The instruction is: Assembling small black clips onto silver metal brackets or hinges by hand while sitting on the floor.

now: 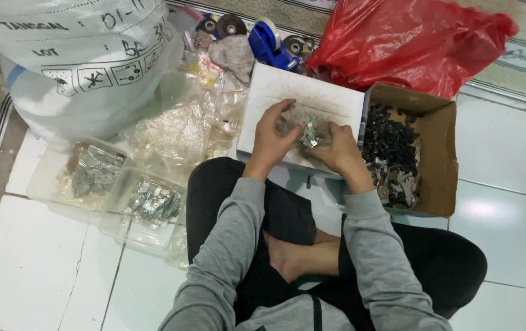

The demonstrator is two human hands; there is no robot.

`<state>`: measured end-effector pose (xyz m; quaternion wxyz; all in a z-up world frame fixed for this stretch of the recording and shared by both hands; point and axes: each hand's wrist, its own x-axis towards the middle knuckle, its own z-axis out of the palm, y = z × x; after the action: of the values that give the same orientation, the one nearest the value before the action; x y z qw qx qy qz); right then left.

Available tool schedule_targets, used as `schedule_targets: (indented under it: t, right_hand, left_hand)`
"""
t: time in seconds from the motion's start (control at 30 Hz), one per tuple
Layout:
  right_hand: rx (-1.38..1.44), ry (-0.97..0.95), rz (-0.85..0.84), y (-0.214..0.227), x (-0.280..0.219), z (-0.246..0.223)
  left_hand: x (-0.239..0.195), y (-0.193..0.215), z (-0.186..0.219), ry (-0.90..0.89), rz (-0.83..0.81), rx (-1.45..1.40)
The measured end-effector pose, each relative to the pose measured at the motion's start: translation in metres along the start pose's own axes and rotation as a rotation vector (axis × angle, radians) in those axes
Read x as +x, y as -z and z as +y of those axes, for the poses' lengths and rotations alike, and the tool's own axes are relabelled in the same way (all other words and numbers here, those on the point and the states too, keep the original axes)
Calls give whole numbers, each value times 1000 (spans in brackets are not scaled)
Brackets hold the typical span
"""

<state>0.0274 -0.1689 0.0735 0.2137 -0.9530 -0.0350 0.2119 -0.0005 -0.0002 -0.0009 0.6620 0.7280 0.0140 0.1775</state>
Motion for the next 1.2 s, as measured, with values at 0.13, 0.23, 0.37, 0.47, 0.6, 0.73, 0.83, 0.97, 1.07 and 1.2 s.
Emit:
schedule_targets:
  t: [0.13, 0.23, 0.37, 0.47, 0.6, 0.73, 0.83, 0.97, 1.07, 1.2]
  right_hand:
    - [33, 123, 153, -49, 36, 40]
    - [74, 243, 257, -61, 53, 52]
    - [49, 343, 301, -67, 66, 62]
    - [38, 349, 307, -64, 62, 56]
    - [54, 369, 302, -60, 59, 51]
    - [51, 421, 352, -47, 64, 55]
    - [284, 381, 412, -33, 64, 56]
    - [869, 392, 323, -18, 56, 42]
    - [903, 411, 333, -11, 41, 14]
    - [713, 453, 449, -18, 33, -10]
  left_hand:
    - [-1, -1, -5, 1, 14, -4]
    - [-1, -1, -4, -8, 17, -11]
    - [1, -3, -8, -11, -5, 9]
    - [0, -4, -10, -3, -5, 16]
    - [-1, -3, -6, 20, -33, 23]
    - [-1, -3, -7, 13, -47, 44]
    - [0, -4, -12, 3, -48, 64]
    - [0, -6, -10, -22, -72, 98]
    - [-1, -7, -7, -34, -66, 102]
    - [-1, -7, -9, -41, -52, 114]
